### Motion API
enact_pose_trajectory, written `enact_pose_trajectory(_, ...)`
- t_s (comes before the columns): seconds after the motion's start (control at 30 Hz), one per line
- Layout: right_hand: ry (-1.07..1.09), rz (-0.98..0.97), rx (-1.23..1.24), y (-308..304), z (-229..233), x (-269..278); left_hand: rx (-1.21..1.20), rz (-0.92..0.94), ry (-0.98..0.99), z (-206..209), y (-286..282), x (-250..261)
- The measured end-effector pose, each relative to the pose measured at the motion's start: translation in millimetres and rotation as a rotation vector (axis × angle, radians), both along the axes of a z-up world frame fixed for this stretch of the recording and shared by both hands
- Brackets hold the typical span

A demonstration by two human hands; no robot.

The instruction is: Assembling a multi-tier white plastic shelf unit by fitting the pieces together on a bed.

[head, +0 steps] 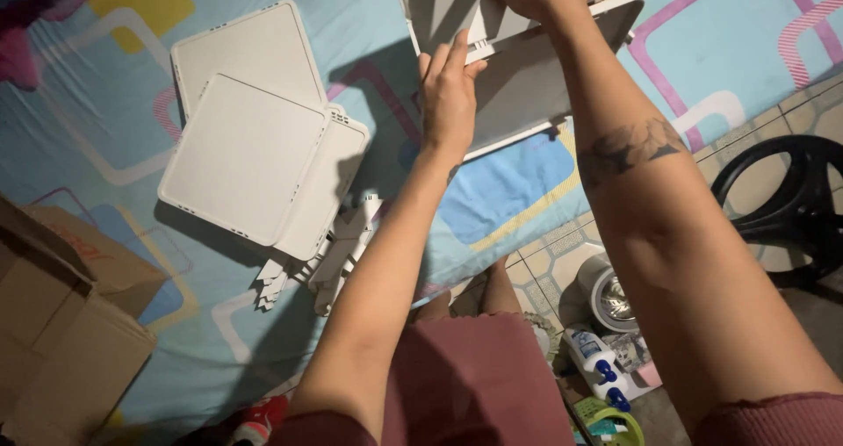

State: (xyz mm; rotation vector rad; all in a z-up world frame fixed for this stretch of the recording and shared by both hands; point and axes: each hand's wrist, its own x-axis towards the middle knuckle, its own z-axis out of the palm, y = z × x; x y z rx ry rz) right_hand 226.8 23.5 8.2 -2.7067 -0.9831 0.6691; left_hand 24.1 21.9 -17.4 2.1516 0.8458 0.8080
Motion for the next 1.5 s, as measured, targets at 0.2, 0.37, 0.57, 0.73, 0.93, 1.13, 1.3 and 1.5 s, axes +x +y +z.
enact_pose_trajectory(0.2, -0.068, 0.098, 0.057, -5.8, -42.8, 29.3, -0.012, -0.026, -0.03, -7.5, -0.2, 3.0)
enact_pose_trajectory(0.37, 0.081, 0.048, 0.035, -12.2, -26.8, 30.1, -0.061, -0.106, -0.092, -1.1, 6.8, 1.8)
enact_pose_trajectory(0.57, 0.03, 0.212, 0.212, -2.9, -15.5, 27.3, -0.018, -0.083, -0.121, 10.2, 13.0, 3.8)
enact_pose_trajectory(0.73, -0.08, 0.05, -0.077, 4.4, -28.4, 24.3, -0.027, -0.061, -0.096, 7.0, 16.2, 0.7)
enact_pose_trajectory(0.93, -0.076, 0.059, -0.027, 0.2, -2.4, 15.3, -0.076, -0.141, -0.084, 17.6, 37.4, -8.1)
enact_pose_trajectory(1.13, 0.06, 0.115, 0.212, -14.8, -29.7, 53.4, 0.096, 0.299, 0.07, 73.6, 24.5, -3.1)
enact_pose_trajectory(1.3, 0.376, -0.181, 0.177, -44.0, -0.6, 18.3, -0.139, 0.398, -0.365, -0.9, 12.8, 15.1)
enact_pose_trajectory(1.5, 0.587, -0.351, 0.57, -61.2, -39.9, -25.9, -0.607, 0.394, -0.284, 3.4, -0.5, 25.0)
